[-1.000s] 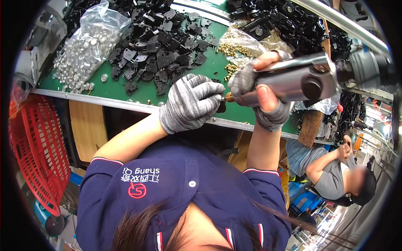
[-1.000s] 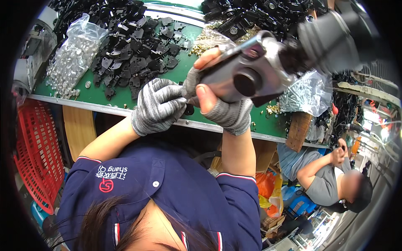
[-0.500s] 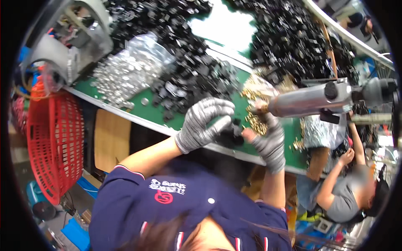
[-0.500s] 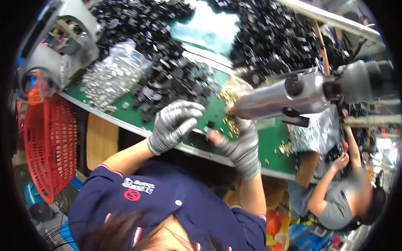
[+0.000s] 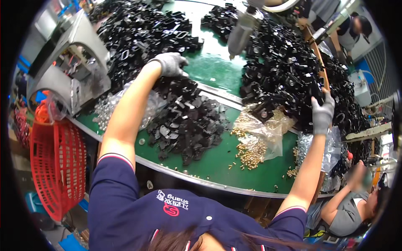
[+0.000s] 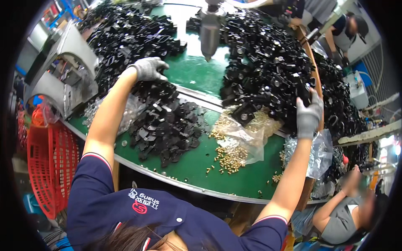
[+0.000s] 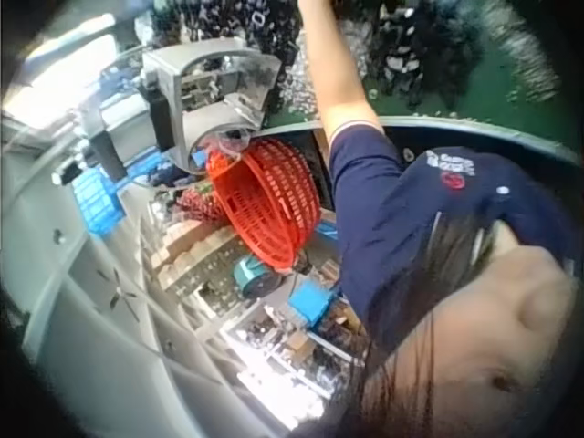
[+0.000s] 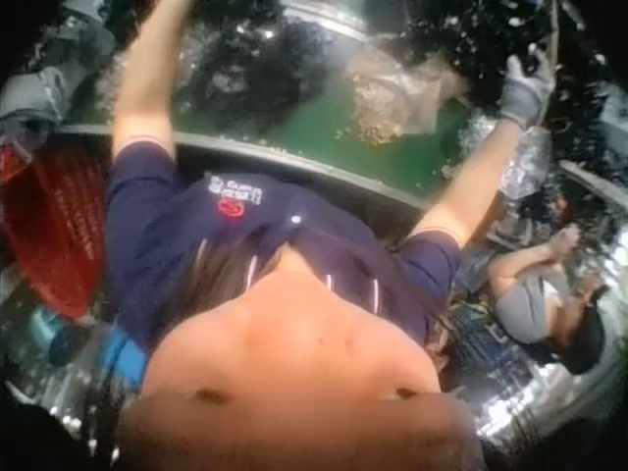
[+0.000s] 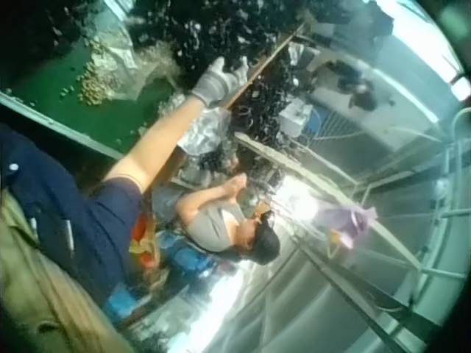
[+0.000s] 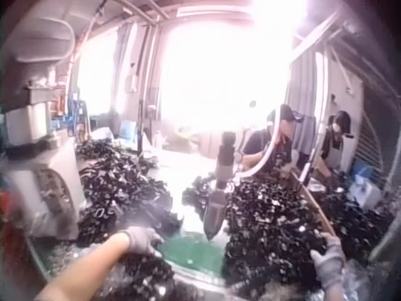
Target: The recorder is assembling small hardware components by inserting brass pins and using a pneumatic press at a factory workstation.
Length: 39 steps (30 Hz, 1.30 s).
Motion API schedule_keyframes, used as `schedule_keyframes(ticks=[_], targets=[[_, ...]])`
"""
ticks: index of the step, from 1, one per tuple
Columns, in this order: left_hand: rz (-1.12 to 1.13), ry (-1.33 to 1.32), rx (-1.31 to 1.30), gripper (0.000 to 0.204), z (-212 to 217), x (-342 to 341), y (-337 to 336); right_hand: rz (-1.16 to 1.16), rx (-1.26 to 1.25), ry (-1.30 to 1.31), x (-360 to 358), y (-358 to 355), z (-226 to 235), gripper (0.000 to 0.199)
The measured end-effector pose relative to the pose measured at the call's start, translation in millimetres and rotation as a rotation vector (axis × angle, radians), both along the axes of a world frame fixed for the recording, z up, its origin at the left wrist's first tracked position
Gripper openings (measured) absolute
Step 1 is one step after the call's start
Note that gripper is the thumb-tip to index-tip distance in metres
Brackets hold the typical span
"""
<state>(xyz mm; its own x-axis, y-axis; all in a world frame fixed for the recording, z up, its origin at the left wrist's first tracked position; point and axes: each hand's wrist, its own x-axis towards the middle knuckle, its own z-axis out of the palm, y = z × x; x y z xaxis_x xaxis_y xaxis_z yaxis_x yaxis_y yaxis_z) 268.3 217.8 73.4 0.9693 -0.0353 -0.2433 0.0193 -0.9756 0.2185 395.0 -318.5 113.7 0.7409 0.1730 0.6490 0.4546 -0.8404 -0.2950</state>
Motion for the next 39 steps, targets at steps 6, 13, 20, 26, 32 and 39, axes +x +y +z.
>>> schedule_keyframes(ticks=[6,13,20,26,32,39], targets=[[-0.013,-0.010,-0.016,0.057,10,-9,5,-0.066,0.002,-0.025,34,16,-20,0.059],[0.011,-0.393,-0.016,0.041,14,-37,23,0.393,0.314,-0.021,-131,84,-28,0.043],[-0.060,-0.143,-1.024,0.054,57,-148,-135,0.750,0.450,0.671,-262,129,1,0.044],[0.106,0.413,-1.323,0.060,-3,-185,-191,0.796,0.302,0.597,-292,136,-42,0.047],[-0.025,-0.050,-1.180,0.063,-30,-211,-199,0.356,1.109,1.167,-312,124,-92,0.027],[-0.176,-0.412,-0.534,0.058,-45,-218,-213,0.440,1.171,1.299,-301,121,-67,0.022]])
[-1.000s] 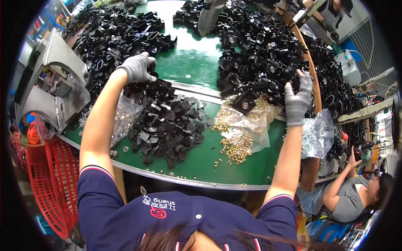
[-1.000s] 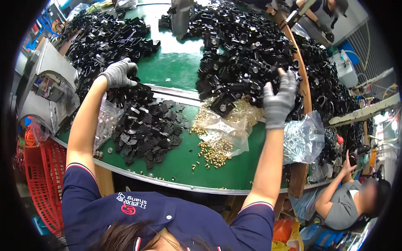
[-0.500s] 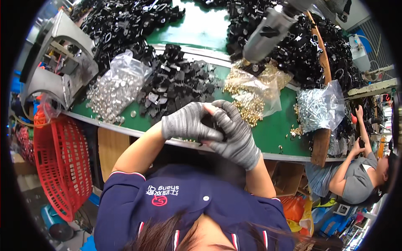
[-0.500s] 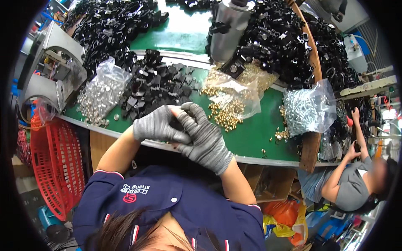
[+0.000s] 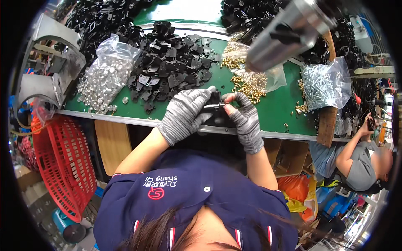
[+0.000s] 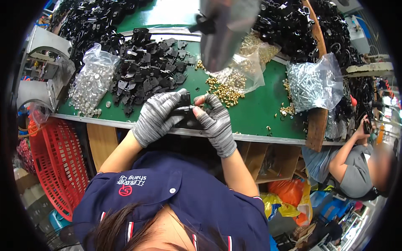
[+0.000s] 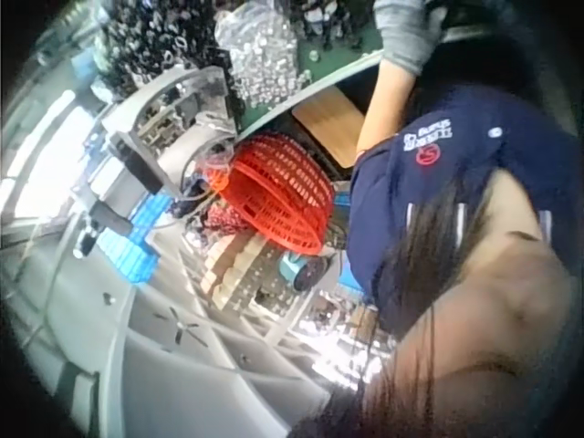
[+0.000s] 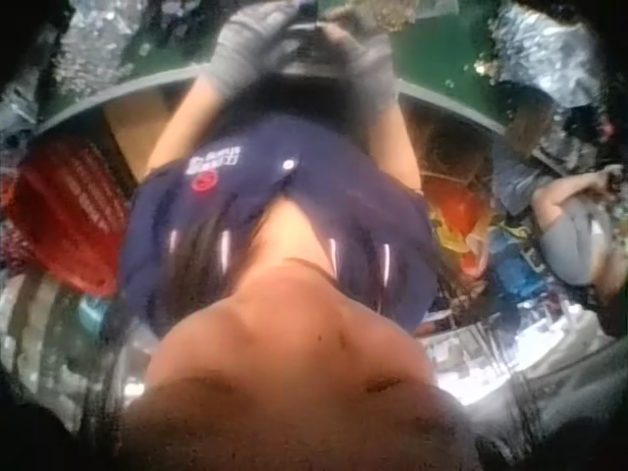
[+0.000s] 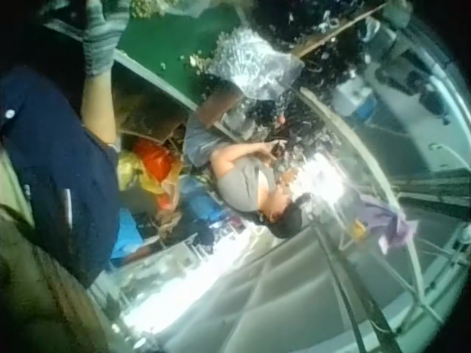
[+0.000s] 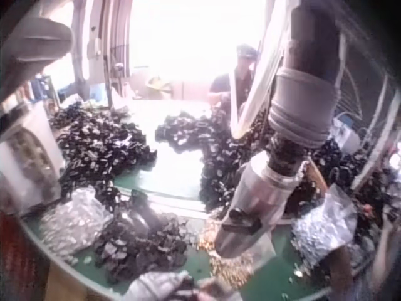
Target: The recorder is assembling small hardware components by inserting brass pins and using a pneumatic press at a factory workstation.
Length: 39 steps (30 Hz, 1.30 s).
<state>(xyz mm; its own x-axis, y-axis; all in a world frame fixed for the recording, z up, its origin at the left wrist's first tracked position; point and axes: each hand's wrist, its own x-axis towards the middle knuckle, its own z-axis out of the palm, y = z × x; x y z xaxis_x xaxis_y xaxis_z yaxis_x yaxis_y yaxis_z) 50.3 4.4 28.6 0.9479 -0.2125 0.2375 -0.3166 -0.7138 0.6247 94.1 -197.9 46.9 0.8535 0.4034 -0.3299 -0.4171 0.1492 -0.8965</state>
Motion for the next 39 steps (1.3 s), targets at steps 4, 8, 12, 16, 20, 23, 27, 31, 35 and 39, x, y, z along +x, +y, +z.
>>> schedule_keyframes(ticks=[4,8,12,16,20,23,27,31,35,39], targets=[[-0.020,0.166,0.110,0.054,15,7,4,0.109,-0.078,-0.062,2,-8,3,0.026],[-0.004,0.056,0.076,0.050,24,8,9,0.137,-0.229,-0.188,25,-27,3,0.037],[0.067,-0.088,-0.015,0.043,55,50,24,0.383,-0.773,-0.666,60,-20,7,0.040],[-0.020,-0.046,0.442,0.032,48,111,18,0.672,-1.223,-0.924,75,12,11,0.028],[-0.087,0.223,0.719,0.024,40,130,8,0.776,-1.351,-0.971,73,19,4,0.019],[-0.035,0.092,0.409,0.023,39,129,20,0.725,-1.321,-0.998,72,10,-3,0.016],[-0.119,-0.021,-0.383,0.024,41,97,40,0.520,-1.129,-1.001,74,-5,-10,0.014],[-0.002,0.337,-0.903,0.025,57,33,17,0.261,-0.716,-0.709,69,-21,-3,0.013],[0.021,0.625,-1.175,0.023,46,12,3,0.067,-0.179,-0.143,38,-28,10,0.010],[-0.003,0.396,-1.049,0.021,41,12,-10,-0.013,0.054,-0.038,10,-25,12,0.011]])
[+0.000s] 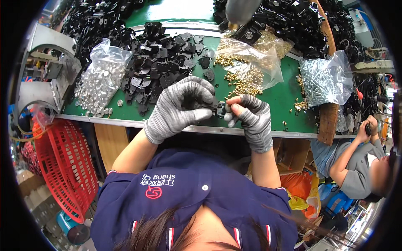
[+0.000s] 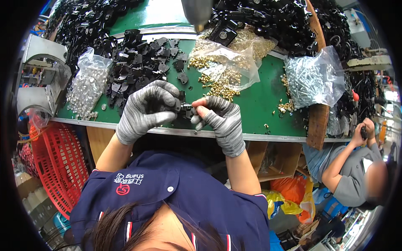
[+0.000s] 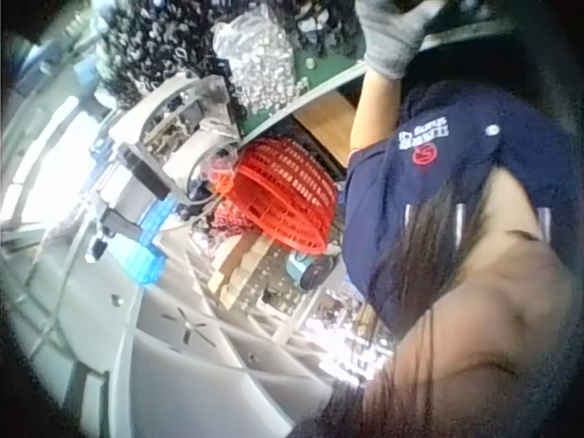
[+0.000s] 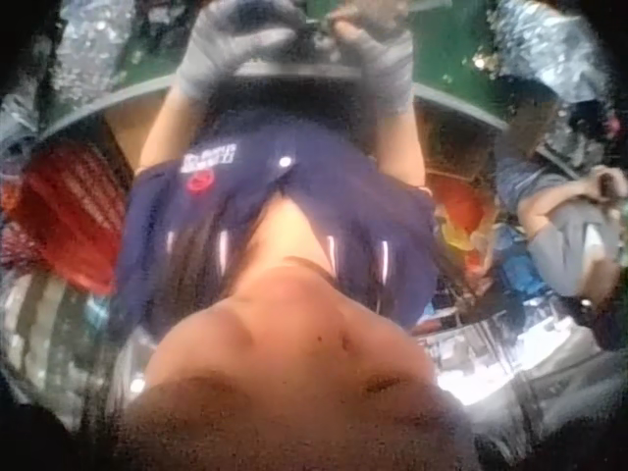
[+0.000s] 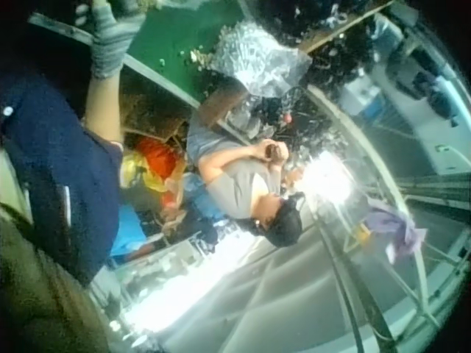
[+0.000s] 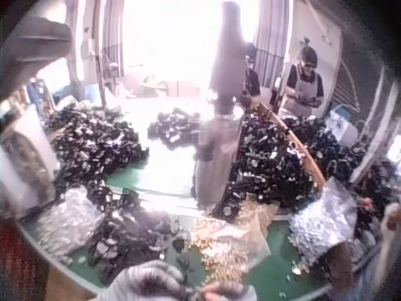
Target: The recorder is assembling small hardware components by inserting brass pins and using a pneumatic press at a factory workstation.
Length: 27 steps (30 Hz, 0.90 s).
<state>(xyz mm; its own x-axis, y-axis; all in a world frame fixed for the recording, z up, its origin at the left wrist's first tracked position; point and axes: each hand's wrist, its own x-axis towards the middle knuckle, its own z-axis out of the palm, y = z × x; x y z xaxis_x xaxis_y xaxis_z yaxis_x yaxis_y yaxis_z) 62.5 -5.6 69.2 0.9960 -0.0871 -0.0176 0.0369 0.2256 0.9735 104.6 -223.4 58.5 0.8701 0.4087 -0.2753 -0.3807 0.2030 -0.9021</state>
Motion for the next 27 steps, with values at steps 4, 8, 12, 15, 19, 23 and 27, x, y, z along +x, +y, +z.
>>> schedule_keyframes(ticks=[4,8,12,15,19,23,27], targets=[[0.079,-0.373,0.643,0.021,1,6,-6,-0.064,-0.032,-0.046,-17,-1,3,0.009],[0.026,-0.593,0.820,0.023,-11,11,-7,-0.074,-0.056,-0.061,-30,3,-2,0.010],[0.102,-0.598,0.846,0.026,-22,9,-8,-0.145,0.007,-0.056,-38,11,-11,0.010],[0.143,-0.630,0.857,0.024,-25,5,-14,-0.206,0.032,-0.070,-39,17,-13,0.010],[0.169,-0.699,0.906,0.022,-21,4,-14,-0.243,-0.013,-0.087,-41,21,-14,0.009],[0.191,-0.686,0.909,0.023,-29,1,-13,-0.226,0.038,-0.106,-42,21,-19,0.009],[0.221,-0.619,0.889,0.025,-28,-4,-15,-0.225,0.087,-0.077,-39,23,-18,0.008]])
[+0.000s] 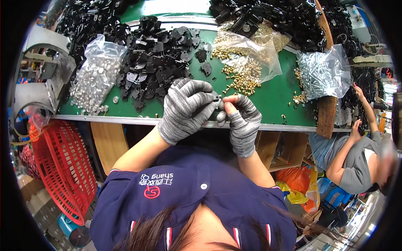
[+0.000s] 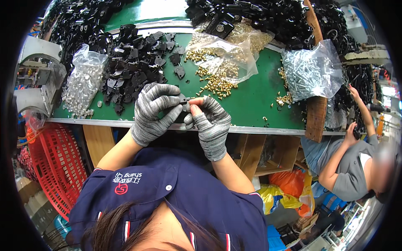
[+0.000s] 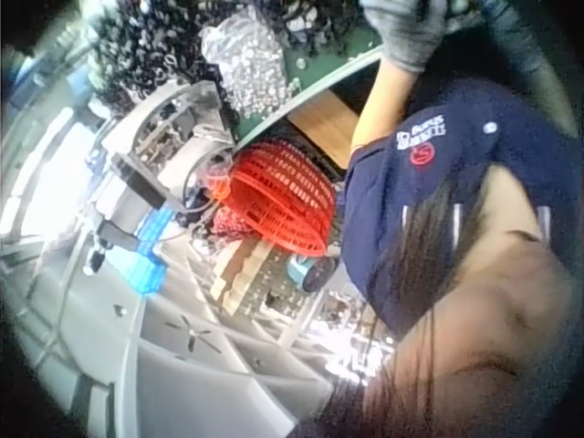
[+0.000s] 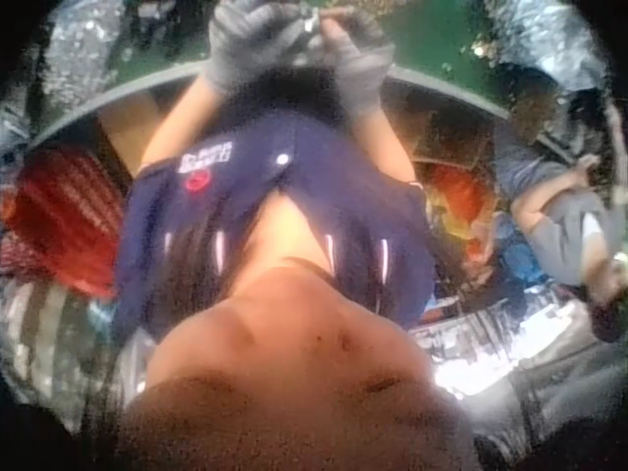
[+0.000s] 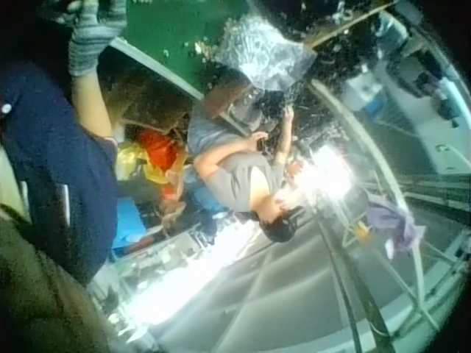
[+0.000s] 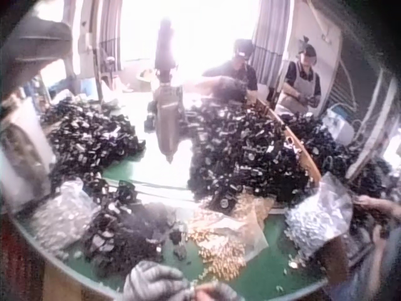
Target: The recorder is assembling small hardware components by inserting brass pins and using a pneumatic press at a factory workstation.
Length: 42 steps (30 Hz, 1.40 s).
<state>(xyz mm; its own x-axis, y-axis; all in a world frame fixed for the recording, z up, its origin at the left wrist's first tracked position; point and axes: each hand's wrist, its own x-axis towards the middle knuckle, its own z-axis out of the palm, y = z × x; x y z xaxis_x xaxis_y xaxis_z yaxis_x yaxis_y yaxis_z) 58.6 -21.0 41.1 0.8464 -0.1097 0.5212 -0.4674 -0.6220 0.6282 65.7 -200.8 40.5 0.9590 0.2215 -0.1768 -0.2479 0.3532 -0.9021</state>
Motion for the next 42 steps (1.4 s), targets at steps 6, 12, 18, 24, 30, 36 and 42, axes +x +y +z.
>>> schedule_keyframes(ticks=[6,12,18,24,30,36,42], targets=[[0.003,-0.044,-0.039,0.024,-9,-1,1,0.021,-0.092,0.047,7,2,7,0.008],[0.008,-0.103,-0.023,0.023,-12,-2,0,0.363,-0.302,0.127,52,-6,33,0.009],[0.032,-0.191,-0.038,0.018,-18,2,-1,0.528,-0.629,0.035,61,3,49,0.012],[0.008,-0.179,-0.066,0.026,-22,-1,1,0.389,-0.524,-0.126,67,-12,48,0.030],[0.014,-0.228,-0.066,0.021,-19,2,-1,-0.266,-0.423,-1.044,135,18,81,0.058],[0.005,-0.209,-0.067,0.023,-19,0,0,-0.217,-0.346,-0.939,149,54,79,0.065],[0.006,-0.226,-0.090,0.021,-21,3,-1,0.257,0.157,-0.550,97,35,78,0.057]])
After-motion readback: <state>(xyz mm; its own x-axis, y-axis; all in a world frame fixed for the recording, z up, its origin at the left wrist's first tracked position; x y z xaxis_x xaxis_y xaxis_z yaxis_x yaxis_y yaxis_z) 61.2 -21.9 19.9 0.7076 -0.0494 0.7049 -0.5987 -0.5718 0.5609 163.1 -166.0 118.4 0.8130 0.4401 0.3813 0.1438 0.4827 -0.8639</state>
